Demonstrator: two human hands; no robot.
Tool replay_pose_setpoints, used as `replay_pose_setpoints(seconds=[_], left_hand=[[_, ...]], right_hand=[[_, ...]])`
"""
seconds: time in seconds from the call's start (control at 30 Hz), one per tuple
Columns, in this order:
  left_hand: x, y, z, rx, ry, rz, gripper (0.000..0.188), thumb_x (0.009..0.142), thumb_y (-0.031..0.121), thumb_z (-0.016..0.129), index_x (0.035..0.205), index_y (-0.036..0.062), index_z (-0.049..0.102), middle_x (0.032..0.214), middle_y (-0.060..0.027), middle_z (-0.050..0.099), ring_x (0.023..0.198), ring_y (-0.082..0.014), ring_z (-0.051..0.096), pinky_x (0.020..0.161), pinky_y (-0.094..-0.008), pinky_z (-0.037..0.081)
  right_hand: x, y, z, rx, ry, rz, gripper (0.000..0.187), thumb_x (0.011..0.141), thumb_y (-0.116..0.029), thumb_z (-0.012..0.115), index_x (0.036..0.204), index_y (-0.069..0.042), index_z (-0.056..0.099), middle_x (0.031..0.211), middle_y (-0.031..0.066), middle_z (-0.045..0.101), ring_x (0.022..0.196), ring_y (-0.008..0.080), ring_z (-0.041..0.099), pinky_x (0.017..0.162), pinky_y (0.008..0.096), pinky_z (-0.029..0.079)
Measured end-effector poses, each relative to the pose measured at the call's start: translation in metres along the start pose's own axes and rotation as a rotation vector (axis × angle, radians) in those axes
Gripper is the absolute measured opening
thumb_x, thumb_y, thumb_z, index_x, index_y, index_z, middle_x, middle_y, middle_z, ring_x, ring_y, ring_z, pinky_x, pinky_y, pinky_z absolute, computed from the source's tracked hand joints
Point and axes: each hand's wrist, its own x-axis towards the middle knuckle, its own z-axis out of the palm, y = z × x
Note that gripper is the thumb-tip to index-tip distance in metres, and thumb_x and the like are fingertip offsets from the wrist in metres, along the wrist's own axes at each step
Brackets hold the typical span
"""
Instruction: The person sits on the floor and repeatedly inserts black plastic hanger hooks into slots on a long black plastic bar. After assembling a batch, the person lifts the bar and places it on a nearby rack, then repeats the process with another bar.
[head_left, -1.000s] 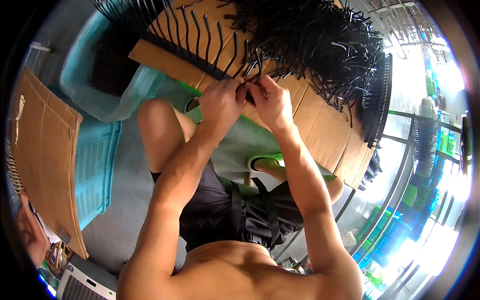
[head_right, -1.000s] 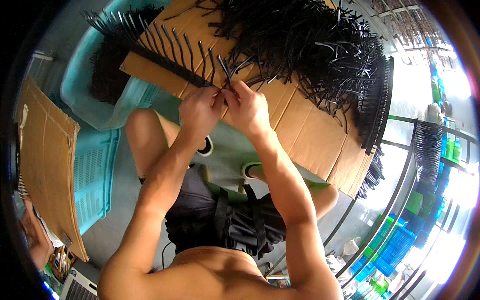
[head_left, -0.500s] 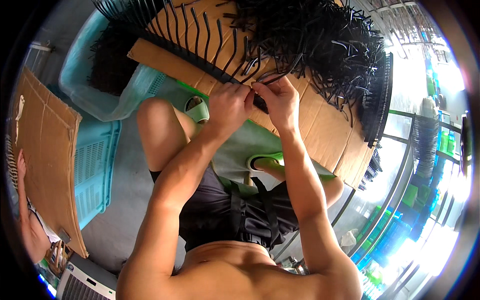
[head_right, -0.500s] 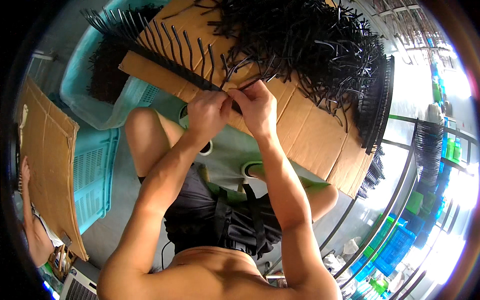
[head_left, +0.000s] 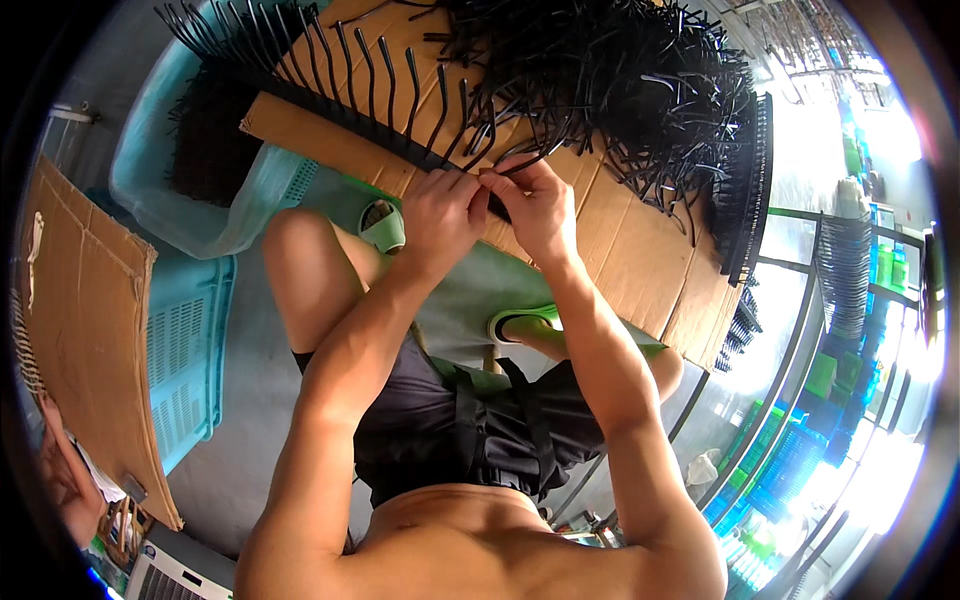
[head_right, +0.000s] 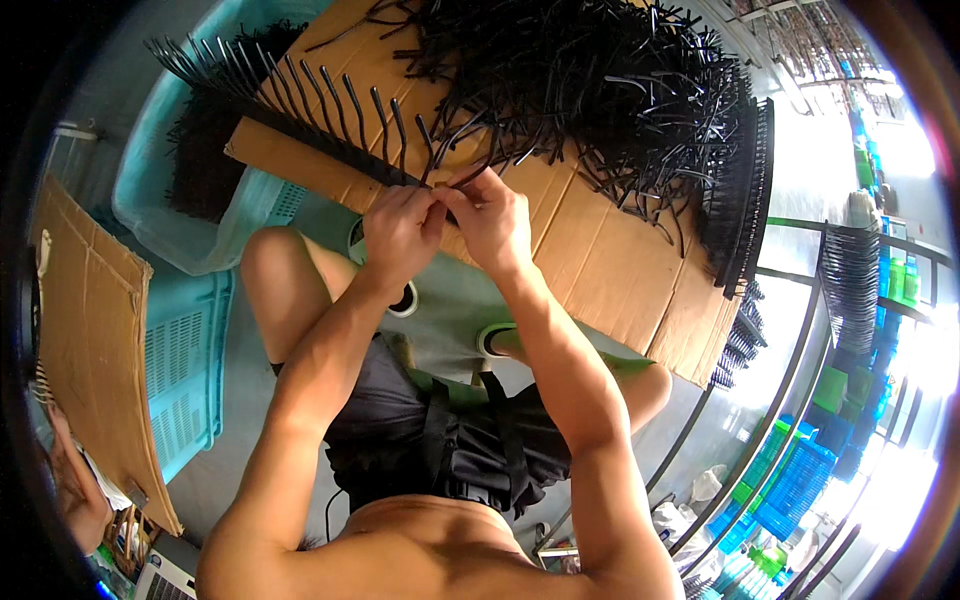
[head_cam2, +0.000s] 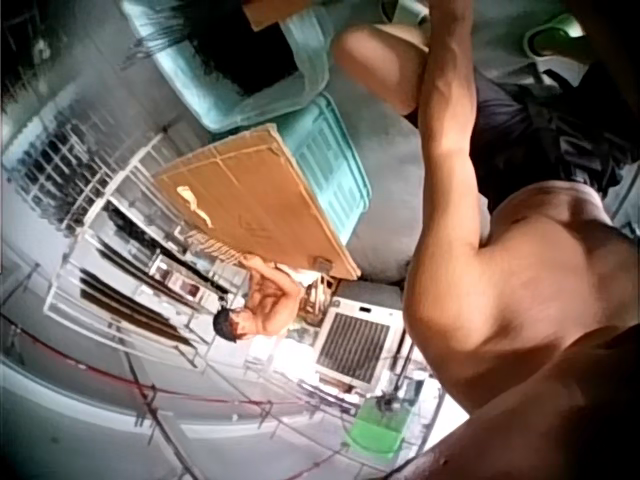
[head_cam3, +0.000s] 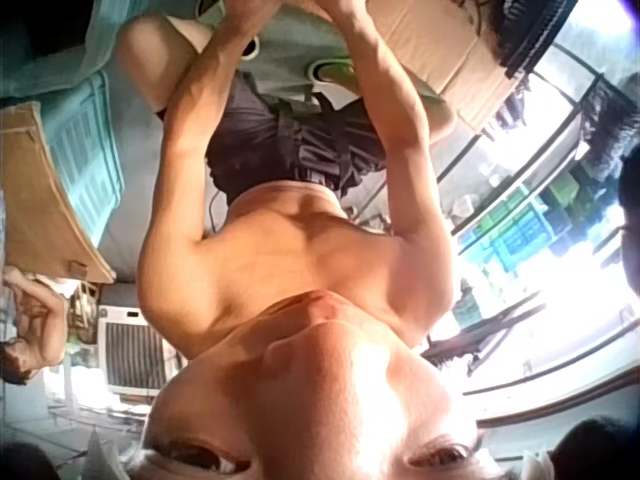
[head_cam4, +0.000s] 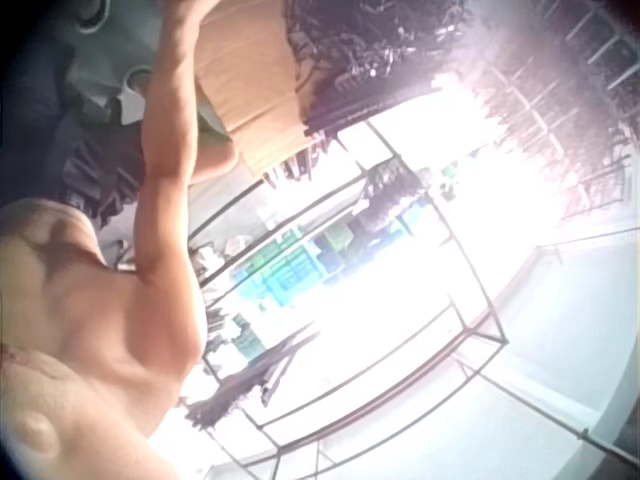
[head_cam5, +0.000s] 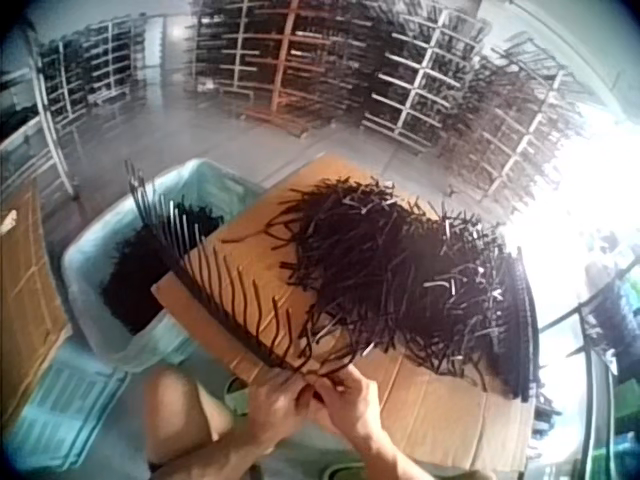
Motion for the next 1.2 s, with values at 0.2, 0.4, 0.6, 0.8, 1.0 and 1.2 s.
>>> replay_pose_setpoints(seconds=[0.2, 0.4, 0.6, 0.8, 1.0, 1.2], left_hand=[[-0.001, -0.003, -0.004, -0.061, 0.039, -0.088, 0.012, 0.076, 0.014, 0.076, 0.076, 0.007, 0.066, 0.071, -0.0086, 0.065, 0.068, -0.029, 0.062, 0.058, -0.0397, 0.049], [0.017, -0.016, -0.031, 0.15, -0.074, -0.398, 0.018, 0.082, 0.024, 0.075, 0.08, 0.0075, 0.071, 0.078, -0.0119, 0.07, 0.071, -0.0293, 0.068, 0.06, -0.0376, 0.052], [0.004, -0.023, -0.024, -0.011, 0.008, -0.269, 0.021, 0.083, 0.022, 0.073, 0.096, 0.0051, 0.072, 0.087, -0.0121, 0.072, 0.079, -0.0259, 0.071, 0.067, -0.0359, 0.055], [0.007, -0.023, -0.023, 0.032, -0.025, -0.238, 0.016, 0.083, 0.019, 0.074, 0.087, 0.0037, 0.07, 0.083, -0.0102, 0.071, 0.074, -0.0264, 0.069, 0.064, -0.0361, 0.054], [0.017, -0.018, -0.024, 0.105, 0.002, -0.103, 0.012, 0.082, 0.015, 0.074, 0.081, 0.0041, 0.068, 0.075, -0.0099, 0.068, 0.068, -0.0282, 0.066, 0.06, -0.0382, 0.052], [0.014, -0.018, -0.024, 0.113, 0.033, -0.044, 0.012, 0.08, 0.012, 0.072, 0.074, 0.0062, 0.063, 0.069, -0.0089, 0.064, 0.066, -0.0278, 0.062, 0.062, -0.0393, 0.049]], right_hand=[[0.037, 0.022, -0.015, -0.1, -0.443, -0.083, 0.024, 0.085, -0.013, 0.071, 0.107, -0.002, 0.066, 0.086, 0.0114, 0.072, 0.076, 0.0154, 0.069, 0.069, 0.0314, 0.055], [0.105, 0.022, -0.041, -0.636, -0.254, -0.378, 0.041, 0.08, -0.001, 0.063, 0.12, -0.011, 0.067, 0.105, 0.0111, 0.062, 0.099, 0.0304, 0.063, 0.086, 0.0358, 0.054], [0.122, 0.036, -0.02, -1.001, -0.27, -0.643, 0.02, 0.082, -0.007, 0.065, 0.101, -0.007, 0.071, 0.11, 0.0108, 0.06, 0.104, 0.03, 0.061, 0.084, 0.0383, 0.054], [0.077, 0.015, -0.023, -0.316, 0.016, -0.326, 0.021, 0.082, -0.016, 0.076, 0.094, 0.0, 0.07, 0.084, 0.0163, 0.068, 0.074, 0.0293, 0.068, 0.067, 0.0358, 0.053], [0.055, 0.023, -0.009, -0.2, 0.022, -0.041, 0.019, 0.092, -0.016, 0.068, 0.091, 0.001, 0.063, 0.076, 0.0099, 0.069, 0.07, 0.0131, 0.066, 0.061, 0.0271, 0.051], [0.023, 0.004, 0.026, 0.269, 0.036, -0.006, 0.023, 0.096, -0.017, 0.064, 0.096, 0.004, 0.054, 0.084, 0.0154, 0.072, 0.078, 0.0178, 0.072, 0.064, 0.0282, 0.056]])
